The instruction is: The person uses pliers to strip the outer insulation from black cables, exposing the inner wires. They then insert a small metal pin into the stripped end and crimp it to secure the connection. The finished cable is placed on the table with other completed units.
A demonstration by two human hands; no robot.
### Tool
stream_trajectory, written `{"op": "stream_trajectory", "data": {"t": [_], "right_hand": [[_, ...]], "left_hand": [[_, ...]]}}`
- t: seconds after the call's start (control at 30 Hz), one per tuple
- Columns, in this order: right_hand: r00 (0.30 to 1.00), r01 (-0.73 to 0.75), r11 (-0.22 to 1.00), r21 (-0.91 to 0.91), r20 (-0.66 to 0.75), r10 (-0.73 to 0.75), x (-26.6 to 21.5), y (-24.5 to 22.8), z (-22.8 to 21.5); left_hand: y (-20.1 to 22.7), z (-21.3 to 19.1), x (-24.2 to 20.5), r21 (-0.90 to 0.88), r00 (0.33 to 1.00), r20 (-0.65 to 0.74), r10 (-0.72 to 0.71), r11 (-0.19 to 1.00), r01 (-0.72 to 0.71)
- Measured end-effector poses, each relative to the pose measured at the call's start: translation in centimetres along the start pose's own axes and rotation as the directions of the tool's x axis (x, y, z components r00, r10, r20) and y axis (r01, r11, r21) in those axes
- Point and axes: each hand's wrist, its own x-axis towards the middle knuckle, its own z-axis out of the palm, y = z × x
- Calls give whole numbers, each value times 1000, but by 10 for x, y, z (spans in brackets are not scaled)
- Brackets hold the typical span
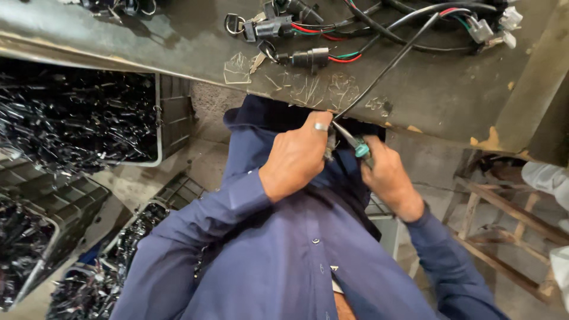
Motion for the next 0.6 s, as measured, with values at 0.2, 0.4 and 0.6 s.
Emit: {"op": "stream_trajectory", "data": {"t": [0.2,0.4,0.6], "right_hand": [[981,-193,981,-1,-36,193,-2,-37,6],[959,-260,954,149,154,238,4,-62,-21],[958,-264,935,235,175,227,-4,-56,-7]], "left_hand": [[2,8,-2,243,977,-194,84,969,-35],[-3,-8,-10,168,969,-161,187,973,-160],[9,-11,-9,241,992,-86,95,968,-72]]}}
